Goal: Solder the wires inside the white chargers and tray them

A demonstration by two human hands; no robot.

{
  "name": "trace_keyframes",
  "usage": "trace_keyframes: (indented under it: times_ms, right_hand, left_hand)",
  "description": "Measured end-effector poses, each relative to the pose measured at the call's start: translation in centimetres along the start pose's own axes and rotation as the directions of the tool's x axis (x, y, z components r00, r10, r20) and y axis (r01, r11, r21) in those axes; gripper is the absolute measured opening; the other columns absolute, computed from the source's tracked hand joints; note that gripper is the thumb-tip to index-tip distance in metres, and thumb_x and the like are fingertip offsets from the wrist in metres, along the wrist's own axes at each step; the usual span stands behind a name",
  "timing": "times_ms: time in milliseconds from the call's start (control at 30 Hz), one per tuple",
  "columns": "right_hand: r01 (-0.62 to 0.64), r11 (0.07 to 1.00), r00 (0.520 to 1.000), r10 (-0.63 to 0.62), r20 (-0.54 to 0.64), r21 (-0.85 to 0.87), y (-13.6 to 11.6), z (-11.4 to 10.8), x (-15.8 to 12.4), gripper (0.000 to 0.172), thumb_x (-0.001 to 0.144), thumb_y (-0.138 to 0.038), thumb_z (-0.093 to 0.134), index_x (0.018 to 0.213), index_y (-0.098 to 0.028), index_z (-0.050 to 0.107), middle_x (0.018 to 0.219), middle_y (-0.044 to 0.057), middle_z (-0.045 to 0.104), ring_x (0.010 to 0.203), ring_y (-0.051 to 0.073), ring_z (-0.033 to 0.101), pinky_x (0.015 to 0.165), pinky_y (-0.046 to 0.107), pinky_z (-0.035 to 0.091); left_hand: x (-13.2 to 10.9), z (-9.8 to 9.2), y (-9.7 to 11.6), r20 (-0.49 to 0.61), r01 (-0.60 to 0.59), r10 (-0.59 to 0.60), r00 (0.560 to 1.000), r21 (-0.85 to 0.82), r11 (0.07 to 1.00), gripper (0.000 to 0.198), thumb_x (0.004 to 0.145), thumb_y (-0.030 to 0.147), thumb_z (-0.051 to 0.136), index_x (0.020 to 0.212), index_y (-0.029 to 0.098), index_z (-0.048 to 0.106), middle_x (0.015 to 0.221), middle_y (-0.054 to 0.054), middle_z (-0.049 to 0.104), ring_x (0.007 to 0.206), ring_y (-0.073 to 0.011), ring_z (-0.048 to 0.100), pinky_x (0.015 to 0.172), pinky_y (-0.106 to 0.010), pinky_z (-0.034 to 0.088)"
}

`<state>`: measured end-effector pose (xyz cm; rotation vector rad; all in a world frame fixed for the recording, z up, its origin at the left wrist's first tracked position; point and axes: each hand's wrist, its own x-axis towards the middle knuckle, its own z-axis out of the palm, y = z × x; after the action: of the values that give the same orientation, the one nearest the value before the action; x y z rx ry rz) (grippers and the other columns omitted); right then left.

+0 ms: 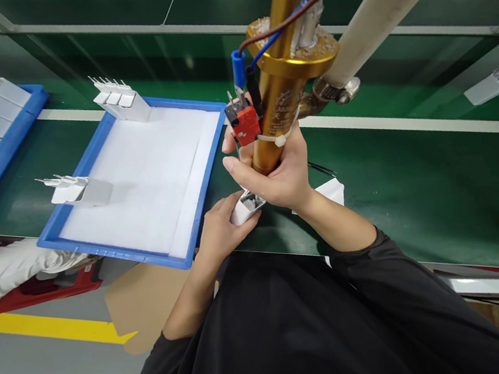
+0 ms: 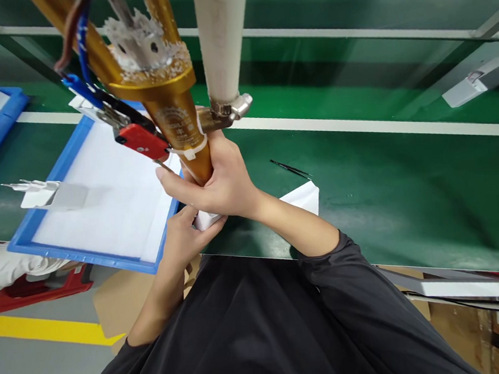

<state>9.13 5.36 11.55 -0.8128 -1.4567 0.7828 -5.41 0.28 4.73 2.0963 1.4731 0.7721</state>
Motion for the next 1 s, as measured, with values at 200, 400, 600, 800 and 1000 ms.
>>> trace_keyframes:
  times_ms: [200, 400, 600, 800, 1000]
  right_hand:
    - [-0.019, 0.999, 0.999, 0.018, -0.036, -0.039, 0.3, 0.0, 0.2, 0.040, 0.080, -0.023, 0.061, 0.114, -0.026, 0.041, 0.094, 0.001, 0.061, 0.079, 0.015, 0.063, 0.064, 0.032, 0.055]
    - [-0.043, 0.997, 0.998, 0.045, 0.032, -0.063, -0.2, -0.2, -0.1, 0.033, 0.079, -0.035, 0.067, 0.103, -0.025, 0.047, 0.080, -0.002, 0.058, 0.065, 0.011, 0.057, 0.061, 0.030, 0.053]
    - [-0.021, 0.998, 1.000, 0.021, 0.011, -0.067, 0.5, -0.3, 0.1, 0.026, 0.082, -0.030, 0.061, 0.102, -0.024, 0.046, 0.094, 0.001, 0.060, 0.067, 0.010, 0.056, 0.057, 0.027, 0.051]
    - [-0.015, 0.999, 0.999, 0.016, 0.030, -0.033, 0.2, -0.3, 0.1, 0.027, 0.081, -0.031, 0.063, 0.101, -0.024, 0.046, 0.097, 0.001, 0.061, 0.058, 0.007, 0.052, 0.054, 0.026, 0.050]
    - [-0.041, 0.999, 0.999, 0.042, 0.023, -0.031, -0.6, -0.3, 0.1, 0.036, 0.077, -0.036, 0.070, 0.102, -0.025, 0.046, 0.094, 0.000, 0.062, 0.052, 0.005, 0.048, 0.050, 0.024, 0.048]
  left_hand:
    - [0.1, -0.1, 0.0, 0.021, 0.002, -0.002, 1.000, 0.003, 1.000, 0.042, 0.079, 0.039, 0.071, 0.117, 0.023, 0.065, 0.091, -0.003, 0.072, 0.076, -0.0190, 0.067, 0.073, -0.030, 0.054]
    - [0.0, 0.0, 0.0, 0.015, 0.018, -0.018, 1.000, -0.013, 1.000, 0.039, 0.080, 0.039, 0.069, 0.116, 0.023, 0.065, 0.092, -0.004, 0.072, 0.080, -0.0206, 0.068, 0.074, -0.031, 0.054]
    - [0.0, -0.1, -0.1, 0.019, 0.009, -0.009, 1.000, -0.002, 1.000, 0.041, 0.080, 0.040, 0.069, 0.116, 0.023, 0.065, 0.093, -0.004, 0.072, 0.077, -0.0192, 0.067, 0.073, -0.031, 0.054]
    - [0.0, 0.0, -0.3, 0.017, 0.000, 0.000, 1.000, -0.004, 1.000, 0.041, 0.081, 0.041, 0.068, 0.117, 0.022, 0.064, 0.093, -0.004, 0.072, 0.077, -0.0193, 0.067, 0.073, -0.031, 0.053]
    - [0.1, 0.6, -0.6, 0.017, 0.043, -0.043, 0.999, -0.022, 0.999, 0.035, 0.079, 0.039, 0.068, 0.110, 0.022, 0.065, 0.091, -0.004, 0.072, 0.078, -0.0206, 0.067, 0.069, -0.031, 0.052]
